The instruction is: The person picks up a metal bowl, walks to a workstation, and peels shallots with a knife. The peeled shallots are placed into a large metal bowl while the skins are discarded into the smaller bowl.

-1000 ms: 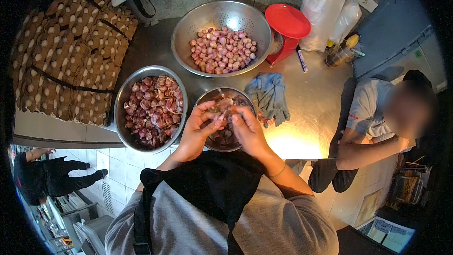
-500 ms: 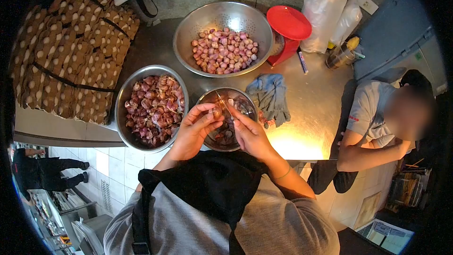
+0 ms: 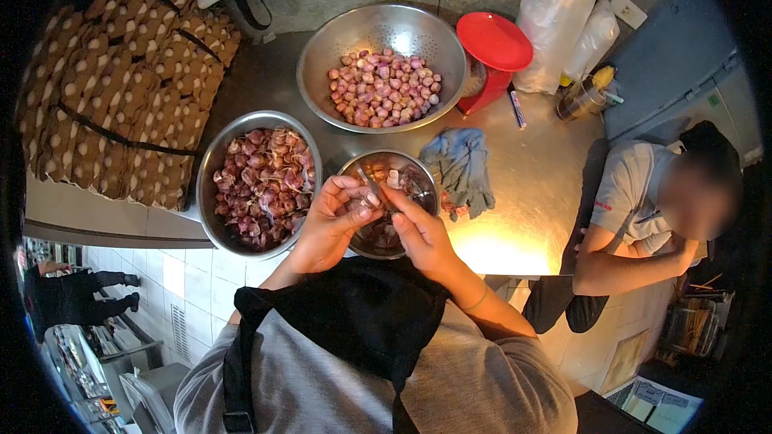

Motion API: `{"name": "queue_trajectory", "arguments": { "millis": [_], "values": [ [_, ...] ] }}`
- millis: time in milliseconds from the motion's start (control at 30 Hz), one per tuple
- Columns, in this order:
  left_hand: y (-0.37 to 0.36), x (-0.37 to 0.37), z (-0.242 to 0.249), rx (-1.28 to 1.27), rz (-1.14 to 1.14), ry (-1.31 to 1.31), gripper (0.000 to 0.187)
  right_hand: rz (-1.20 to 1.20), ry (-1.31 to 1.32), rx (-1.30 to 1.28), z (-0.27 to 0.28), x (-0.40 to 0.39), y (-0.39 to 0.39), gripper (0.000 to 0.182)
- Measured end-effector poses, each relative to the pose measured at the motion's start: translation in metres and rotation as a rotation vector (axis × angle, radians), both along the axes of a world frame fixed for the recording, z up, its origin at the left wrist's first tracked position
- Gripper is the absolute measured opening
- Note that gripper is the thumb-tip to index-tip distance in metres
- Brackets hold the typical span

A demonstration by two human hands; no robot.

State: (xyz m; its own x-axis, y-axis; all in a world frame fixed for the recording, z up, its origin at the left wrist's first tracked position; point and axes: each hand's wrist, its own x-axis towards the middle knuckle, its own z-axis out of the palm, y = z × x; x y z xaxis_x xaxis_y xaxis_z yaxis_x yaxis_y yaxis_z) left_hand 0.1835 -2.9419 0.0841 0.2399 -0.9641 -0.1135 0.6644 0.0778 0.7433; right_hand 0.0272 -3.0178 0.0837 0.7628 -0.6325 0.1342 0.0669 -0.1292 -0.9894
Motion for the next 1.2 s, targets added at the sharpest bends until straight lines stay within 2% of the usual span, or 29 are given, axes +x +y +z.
{"name": "queue_trajectory", "arguments": {
  "millis": [67, 100, 200, 233, 300, 400, 600, 667, 767, 833, 900, 1000, 1067, 1200],
  "values": [
    [0.000, -0.001, 0.003, -0.023, -0.004, -0.004, 0.037, 0.005, 0.047, 0.416, 0.006, -0.006, 0.000, 0.043],
    [0.000, -0.001, 0.003, -0.017, -0.005, -0.004, 0.038, -0.014, -0.033, 0.412, 0.006, -0.002, -0.002, 0.043],
    [0.000, -0.001, 0.005, 0.007, 0.001, 0.000, 0.038, -0.054, 0.125, 0.320, 0.009, -0.007, -0.005, 0.044],
    [0.001, -0.001, 0.005, 0.015, 0.004, 0.002, 0.038, -0.030, 0.123, 0.192, 0.007, -0.008, -0.007, 0.044],
    [0.000, -0.001, 0.004, 0.028, 0.014, 0.022, 0.038, 0.010, 0.110, 0.121, 0.006, -0.008, -0.007, 0.044],
    [0.001, 0.000, 0.000, 0.035, 0.007, 0.043, 0.036, 0.051, 0.087, 0.183, 0.007, -0.008, -0.001, 0.043],
    [0.001, 0.001, 0.001, 0.076, -0.009, 0.070, 0.038, 0.015, 0.129, -0.240, 0.009, -0.003, 0.000, 0.042],
    [0.001, -0.001, 0.004, 0.067, -0.008, 0.066, 0.036, 0.026, 0.135, 0.098, 0.010, -0.005, 0.002, 0.041],
    [0.001, -0.002, 0.006, 0.061, -0.001, 0.074, 0.033, 0.051, 0.242, 0.443, 0.017, -0.010, 0.002, 0.040],
    [0.001, -0.002, 0.007, 0.095, 0.016, 0.077, 0.035, 0.049, 0.226, 0.312, 0.018, -0.009, 0.002, 0.040],
    [0.001, 0.000, 0.002, 0.086, 0.019, 0.041, 0.035, 0.024, 0.087, -0.127, 0.013, -0.002, 0.002, 0.039],
    [0.001, -0.001, -0.002, 0.080, 0.040, 0.033, 0.034, 0.052, 0.088, -0.154, 0.010, -0.003, -0.001, 0.038],
    [0.001, 0.000, -0.004, 0.068, 0.038, 0.026, 0.034, 0.046, 0.082, 0.040, 0.006, -0.005, -0.001, 0.038],
    [0.002, 0.001, 0.002, 0.031, -0.017, 0.012, 0.033, -0.025, 0.111, 0.155, -0.005, -0.007, -0.005, 0.038]
  ]
}}
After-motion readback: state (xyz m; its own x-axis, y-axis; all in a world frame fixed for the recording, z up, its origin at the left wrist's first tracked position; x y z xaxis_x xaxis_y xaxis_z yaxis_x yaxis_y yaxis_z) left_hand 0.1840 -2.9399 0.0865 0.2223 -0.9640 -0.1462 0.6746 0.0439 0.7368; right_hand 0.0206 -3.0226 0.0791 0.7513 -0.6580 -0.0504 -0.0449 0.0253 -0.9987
